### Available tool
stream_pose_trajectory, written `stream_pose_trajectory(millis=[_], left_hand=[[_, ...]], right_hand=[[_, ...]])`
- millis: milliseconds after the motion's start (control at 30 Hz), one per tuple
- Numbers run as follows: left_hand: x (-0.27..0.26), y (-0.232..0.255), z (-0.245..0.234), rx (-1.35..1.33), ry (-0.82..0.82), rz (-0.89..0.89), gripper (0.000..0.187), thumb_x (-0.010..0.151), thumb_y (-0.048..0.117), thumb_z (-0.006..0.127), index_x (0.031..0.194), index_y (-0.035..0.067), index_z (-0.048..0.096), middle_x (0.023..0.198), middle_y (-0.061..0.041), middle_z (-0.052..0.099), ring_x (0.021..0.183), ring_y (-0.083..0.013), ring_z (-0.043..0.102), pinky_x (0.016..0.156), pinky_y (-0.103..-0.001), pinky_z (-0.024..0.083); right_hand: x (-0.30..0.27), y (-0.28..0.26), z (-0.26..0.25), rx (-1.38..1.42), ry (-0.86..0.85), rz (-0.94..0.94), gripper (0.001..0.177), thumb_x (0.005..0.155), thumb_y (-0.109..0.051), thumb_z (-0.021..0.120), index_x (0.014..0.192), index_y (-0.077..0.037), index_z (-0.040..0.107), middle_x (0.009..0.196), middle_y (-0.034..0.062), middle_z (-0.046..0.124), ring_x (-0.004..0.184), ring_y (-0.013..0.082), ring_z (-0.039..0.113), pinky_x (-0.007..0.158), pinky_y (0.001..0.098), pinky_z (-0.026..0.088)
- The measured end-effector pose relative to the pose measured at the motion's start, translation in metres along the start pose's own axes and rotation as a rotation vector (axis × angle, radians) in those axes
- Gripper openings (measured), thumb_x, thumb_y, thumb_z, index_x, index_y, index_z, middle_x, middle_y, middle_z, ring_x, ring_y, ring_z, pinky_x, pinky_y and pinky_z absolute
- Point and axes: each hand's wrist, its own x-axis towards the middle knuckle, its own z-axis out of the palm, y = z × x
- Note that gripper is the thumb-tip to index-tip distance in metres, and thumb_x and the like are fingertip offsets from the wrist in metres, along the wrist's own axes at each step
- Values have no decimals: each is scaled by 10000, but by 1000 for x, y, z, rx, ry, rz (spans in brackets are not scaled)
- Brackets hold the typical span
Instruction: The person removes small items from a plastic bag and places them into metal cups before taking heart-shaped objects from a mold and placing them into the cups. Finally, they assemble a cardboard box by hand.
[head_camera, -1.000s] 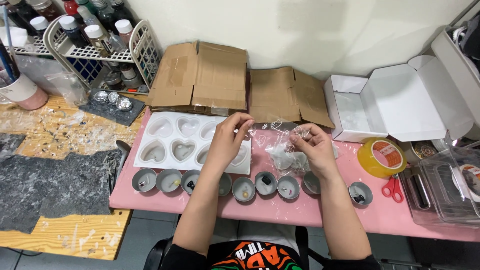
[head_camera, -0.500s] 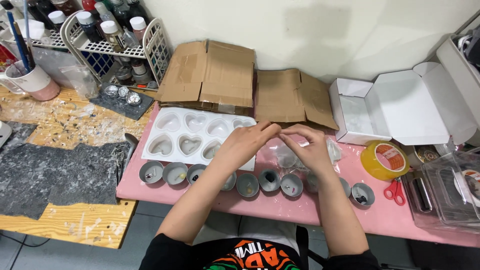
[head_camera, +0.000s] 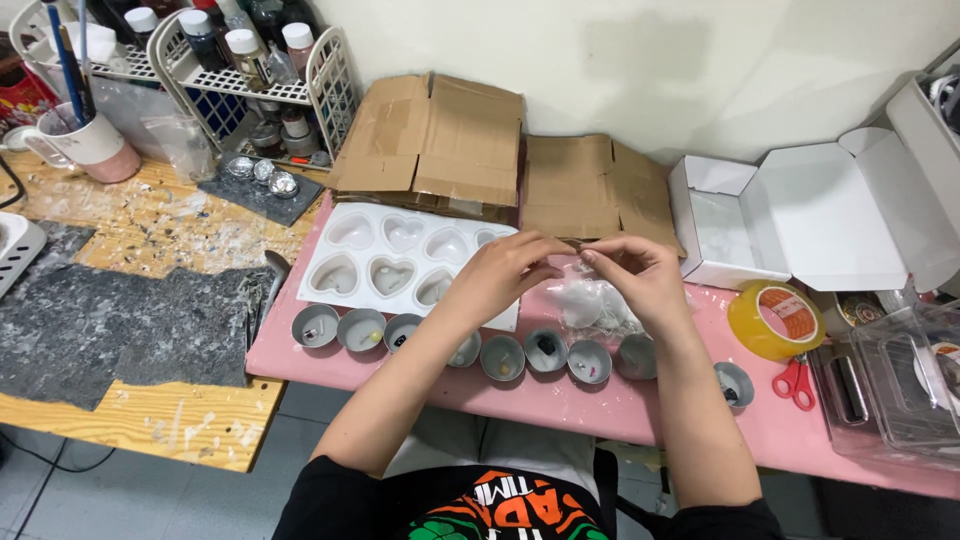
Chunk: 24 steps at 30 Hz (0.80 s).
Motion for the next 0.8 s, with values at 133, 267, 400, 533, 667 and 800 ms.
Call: stream_pose_trajectory(millis=[133,267,400,533,667,800], left_hand=[[-2,0,4,63,34,48,292,887,137,744,1178,145,718,1104,-40,719,913,-277,719,773,-391,573],[-4,7,7,1,45,-1,258,910,165,758,1157,122,697,1090,-54,694,916,-251,723,764,-378,582],[-10,2,18,-37,75,-21,275,916,146,743,1180,134,668,1127,-51,689,936,-230,733,776,-363,592],[-19,-2,24,-105,65,-20,209,959,158,724,1163,199,701,1150,-31,705,993,-208,752,817,-354,608],[-30,0,4,-26,138,-105,428,893,188,741,1304,160,623,1216,-64,668,1083,-261,688,863,-393,564],[-60,-32,-23,19,253,-307,295,945,221,724,1228,166,662,1198,-39,716,1066,-226,730,835,-358,582]], right_hand=[[-1,5,3,0,52,4,146,968,-19,742,1103,37,751,949,87,755,834,120,691,734,259,558],[-5,-8,10,69,62,11,121,973,-45,701,1066,32,701,955,129,764,840,164,752,723,323,648],[-9,-7,10,145,19,17,128,975,-52,666,1078,23,674,995,138,763,871,188,780,721,349,667],[-8,6,3,63,55,12,137,986,-52,671,1098,27,682,1013,142,762,871,167,750,723,344,656],[2,25,-10,-21,93,91,189,1000,-84,676,1161,11,644,990,112,745,833,156,733,646,313,600],[15,49,-21,-426,105,128,296,977,-109,688,1255,-40,611,953,64,739,820,168,704,643,292,570]])
